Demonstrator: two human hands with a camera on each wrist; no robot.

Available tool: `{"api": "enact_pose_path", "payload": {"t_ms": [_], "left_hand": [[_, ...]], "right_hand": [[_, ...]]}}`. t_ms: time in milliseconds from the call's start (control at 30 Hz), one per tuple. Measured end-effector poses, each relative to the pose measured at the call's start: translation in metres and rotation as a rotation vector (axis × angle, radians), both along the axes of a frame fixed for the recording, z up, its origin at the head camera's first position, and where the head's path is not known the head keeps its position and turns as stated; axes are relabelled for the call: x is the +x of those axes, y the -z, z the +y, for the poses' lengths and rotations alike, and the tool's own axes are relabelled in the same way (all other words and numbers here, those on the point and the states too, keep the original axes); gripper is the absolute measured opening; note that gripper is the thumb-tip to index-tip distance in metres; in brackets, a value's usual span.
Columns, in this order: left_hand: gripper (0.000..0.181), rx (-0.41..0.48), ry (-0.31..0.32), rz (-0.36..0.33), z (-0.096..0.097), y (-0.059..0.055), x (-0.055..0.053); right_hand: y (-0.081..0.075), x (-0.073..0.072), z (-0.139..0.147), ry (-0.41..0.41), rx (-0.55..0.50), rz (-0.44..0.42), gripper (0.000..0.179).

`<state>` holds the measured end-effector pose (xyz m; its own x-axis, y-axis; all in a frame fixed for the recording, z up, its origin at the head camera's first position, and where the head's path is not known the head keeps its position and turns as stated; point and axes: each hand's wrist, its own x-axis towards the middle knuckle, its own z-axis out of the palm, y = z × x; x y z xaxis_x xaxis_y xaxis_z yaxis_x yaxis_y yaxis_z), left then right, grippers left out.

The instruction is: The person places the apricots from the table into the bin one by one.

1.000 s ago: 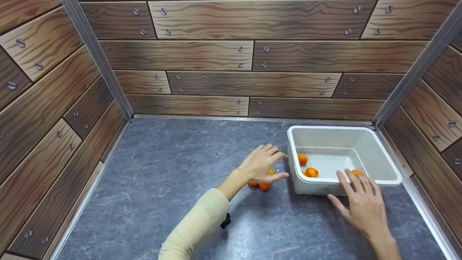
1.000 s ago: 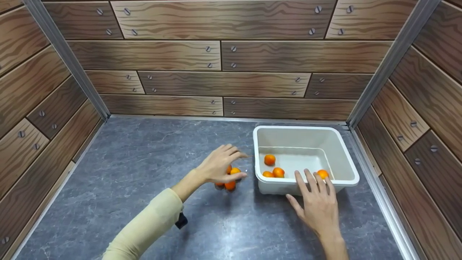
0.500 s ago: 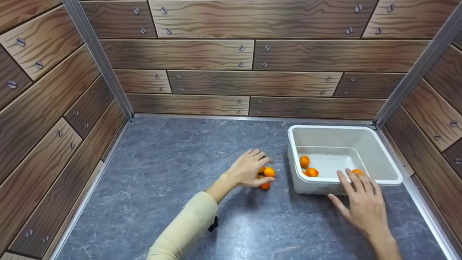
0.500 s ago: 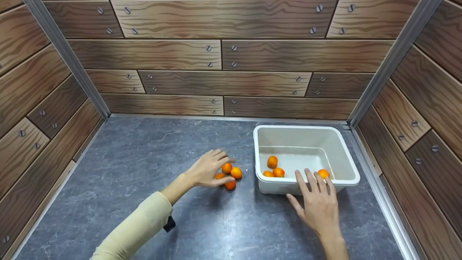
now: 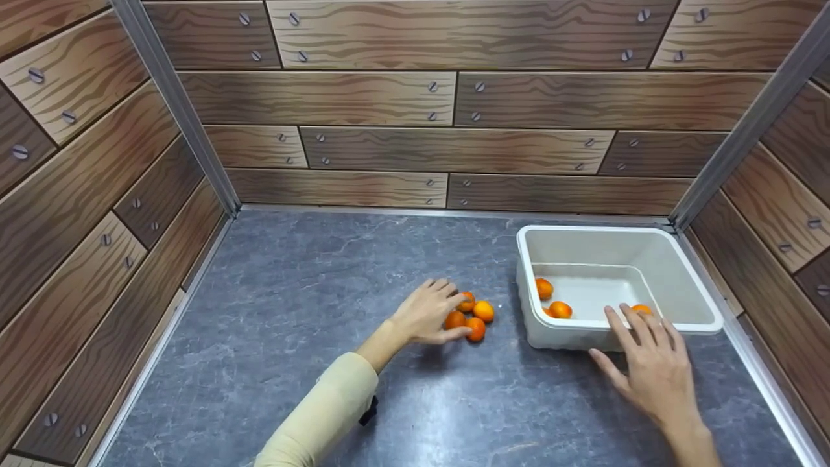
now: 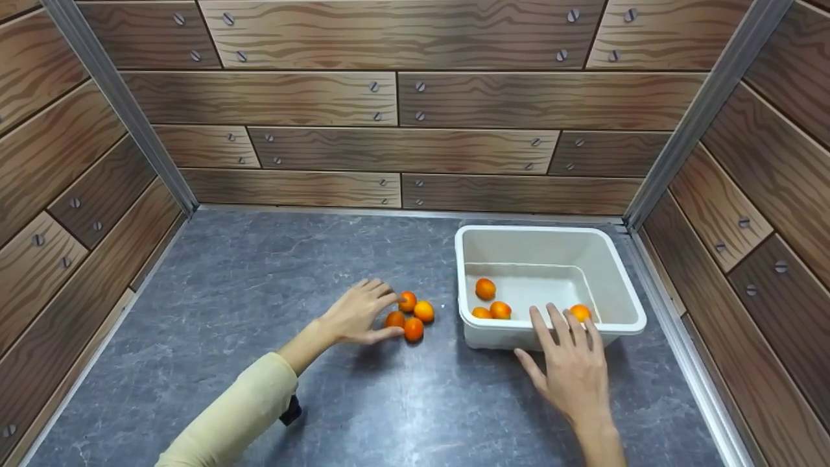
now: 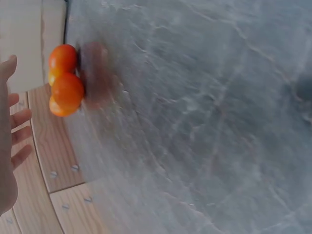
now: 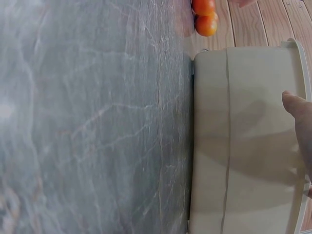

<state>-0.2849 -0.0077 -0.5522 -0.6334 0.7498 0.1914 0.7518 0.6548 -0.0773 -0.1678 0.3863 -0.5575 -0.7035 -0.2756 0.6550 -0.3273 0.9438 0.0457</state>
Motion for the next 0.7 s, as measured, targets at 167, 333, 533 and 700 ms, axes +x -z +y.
{"api": "enact_pose_path", "payload": {"t_ms": [167, 333, 533, 700], "left_hand": [[0.063, -0.008, -0.012, -0.012, -0.005, 0.009, 0.001], [0.06, 0.001, -0.016, -0.026, -0.007, 0.019, 0.003], [0.061, 0.0, -0.022, -0.032, -0.006, 0.027, 0.004], [0.059, 0.009, -0.018, -0.044, -0.005, 0.029, 0.005]], "right_hand": [[0.0, 0.0, -0.001, -0.004, -0.006, 0.01, 0.08], [0.0, 0.001, -0.001, -0.005, -0.008, 0.002, 0.08], [0.0, 0.001, 0.0, -0.004, -0.002, 0.0, 0.08], [-0.001, 0.001, 0.0, -0.005, -0.002, 0.0, 0.08]]}}
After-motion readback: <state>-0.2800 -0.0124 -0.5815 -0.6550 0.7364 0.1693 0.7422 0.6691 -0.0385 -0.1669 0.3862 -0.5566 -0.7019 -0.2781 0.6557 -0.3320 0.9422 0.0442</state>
